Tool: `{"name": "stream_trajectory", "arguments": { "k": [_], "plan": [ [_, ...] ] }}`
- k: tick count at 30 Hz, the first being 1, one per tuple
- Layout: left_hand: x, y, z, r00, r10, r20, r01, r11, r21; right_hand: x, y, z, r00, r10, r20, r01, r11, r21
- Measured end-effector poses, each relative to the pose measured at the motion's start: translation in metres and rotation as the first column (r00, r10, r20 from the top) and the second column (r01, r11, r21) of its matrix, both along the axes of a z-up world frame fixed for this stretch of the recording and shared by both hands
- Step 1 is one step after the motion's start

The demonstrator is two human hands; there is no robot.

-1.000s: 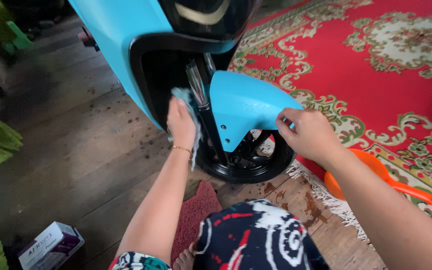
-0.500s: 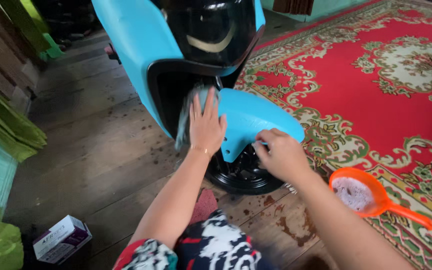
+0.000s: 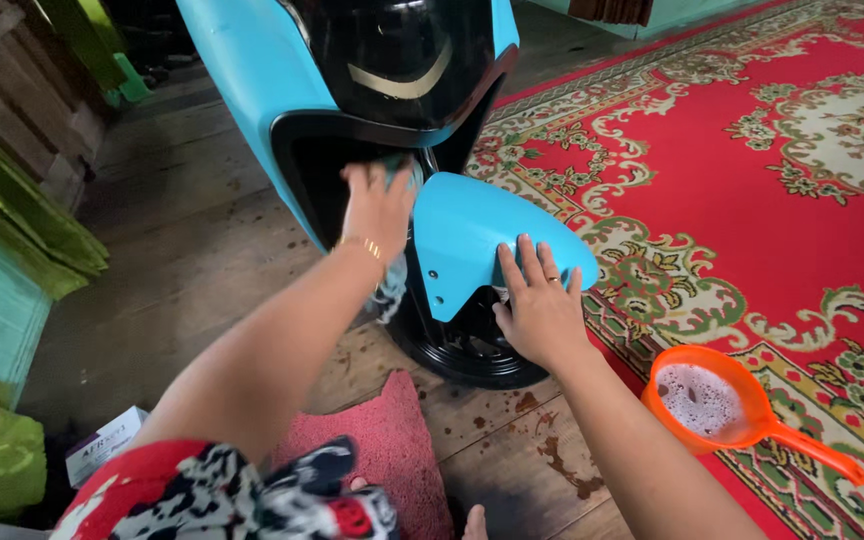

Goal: The person cleans a light blue scooter using a cloth and a small orange bucket of soapy water. They wipe the rear suspension, seat, and front fender areas while kneeling on a rug.

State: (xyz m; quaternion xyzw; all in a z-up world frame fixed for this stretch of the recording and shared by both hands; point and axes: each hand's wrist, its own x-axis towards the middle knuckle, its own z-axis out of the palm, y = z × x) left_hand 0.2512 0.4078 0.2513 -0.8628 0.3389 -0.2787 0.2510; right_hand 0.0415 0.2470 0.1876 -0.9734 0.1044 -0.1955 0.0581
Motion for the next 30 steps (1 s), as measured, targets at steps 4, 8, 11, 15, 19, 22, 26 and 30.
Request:
{"name": "stream_trajectory", "arguments": {
  "k": [4, 8, 11, 15, 19, 22, 26, 30],
  "plan": [
    [0.036, -0.017, 0.017, 0.991, 0.012, 0.131, -0.009, 1.0, -0.022, 0.006, 0.003, 0.005, 0.999, -0.007, -0.032, 0.008, 1.0, 0.023],
    [0.034, -0.02, -0.003, 0.999, -0.053, 0.0, 0.051, 0.953, -0.3, 0.016, 0.005, 0.007, 0.996, -0.014, -0.083, 0.018, 0.999, 0.04],
    [0.007, -0.011, -0.02, 0.982, -0.049, 0.183, 0.081, 0.982, -0.171, 0.014, 0.003, 0.01, 0.993, -0.031, -0.115, 0.032, 1.0, 0.001],
    [-0.017, -0.007, -0.029, 0.996, -0.022, 0.086, 0.039, 0.977, -0.211, 0.009, 0.006, 0.02, 0.977, -0.044, -0.209, 0.046, 0.999, 0.002],
    [-0.024, -0.007, -0.045, 0.978, -0.043, 0.203, 0.104, 0.948, -0.299, 0.007, 0.006, 0.027, 0.951, -0.071, -0.301, 0.072, 0.997, -0.009],
    [-0.022, 0.002, -0.038, 0.989, -0.107, 0.097, 0.129, 0.959, -0.252, 0.009, -0.001, 0.028, 0.94, -0.068, -0.333, 0.078, 0.997, 0.018],
    [-0.019, 0.008, -0.016, 0.99, -0.123, 0.068, 0.136, 0.962, -0.238, 0.013, 0.003, 0.032, 0.914, -0.093, -0.395, 0.109, 0.994, 0.018],
    [-0.015, 0.006, -0.024, 0.99, -0.121, 0.071, 0.135, 0.954, -0.269, 0.015, 0.01, 0.033, 0.904, -0.145, -0.401, 0.141, 0.989, -0.04]
  ]
}}
